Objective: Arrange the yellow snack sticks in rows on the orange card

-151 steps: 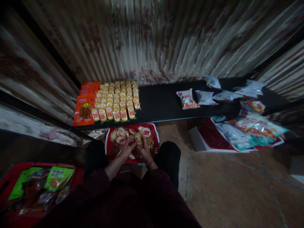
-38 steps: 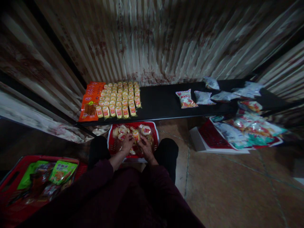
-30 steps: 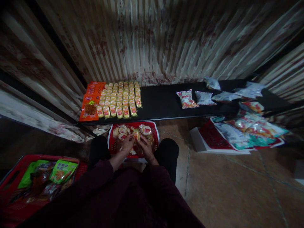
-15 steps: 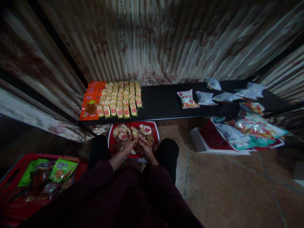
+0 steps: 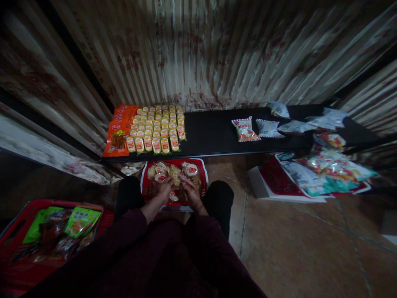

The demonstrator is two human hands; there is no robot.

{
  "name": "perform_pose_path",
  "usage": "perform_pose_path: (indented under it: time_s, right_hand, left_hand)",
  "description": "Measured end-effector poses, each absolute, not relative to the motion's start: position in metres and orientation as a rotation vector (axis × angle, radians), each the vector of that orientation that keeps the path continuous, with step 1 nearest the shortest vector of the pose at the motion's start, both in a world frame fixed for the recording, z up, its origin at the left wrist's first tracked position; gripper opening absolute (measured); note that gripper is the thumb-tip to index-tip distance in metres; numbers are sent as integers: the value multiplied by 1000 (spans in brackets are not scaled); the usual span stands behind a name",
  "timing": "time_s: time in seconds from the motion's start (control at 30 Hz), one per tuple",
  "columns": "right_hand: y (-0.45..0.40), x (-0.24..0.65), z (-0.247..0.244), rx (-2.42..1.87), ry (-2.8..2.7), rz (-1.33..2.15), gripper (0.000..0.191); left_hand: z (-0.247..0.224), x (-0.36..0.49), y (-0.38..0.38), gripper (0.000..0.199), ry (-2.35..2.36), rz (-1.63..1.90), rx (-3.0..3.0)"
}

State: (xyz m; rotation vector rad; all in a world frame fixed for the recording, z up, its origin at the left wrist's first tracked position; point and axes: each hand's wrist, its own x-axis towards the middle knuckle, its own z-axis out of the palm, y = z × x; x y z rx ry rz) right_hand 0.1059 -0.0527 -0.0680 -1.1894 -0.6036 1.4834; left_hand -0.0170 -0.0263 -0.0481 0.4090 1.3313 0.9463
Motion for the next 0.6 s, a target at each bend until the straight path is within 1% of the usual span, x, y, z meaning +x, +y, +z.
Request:
perform_pose_path:
  time_s: [0.17,0.33,0.6]
  right_hand:
    - [-53,105,-70,-1161,-591,1505,38]
    - [-54,105,-73,-1206,-629,1486,36]
    - [-54,105,-73,-1218,-717,1442,36]
  left_hand:
    - [-58,-17,-29,31,1329,985,366]
    - [-61,-18,-31,35,1308,987,307]
    - [-68,-17,-26,29,1259,1005,177]
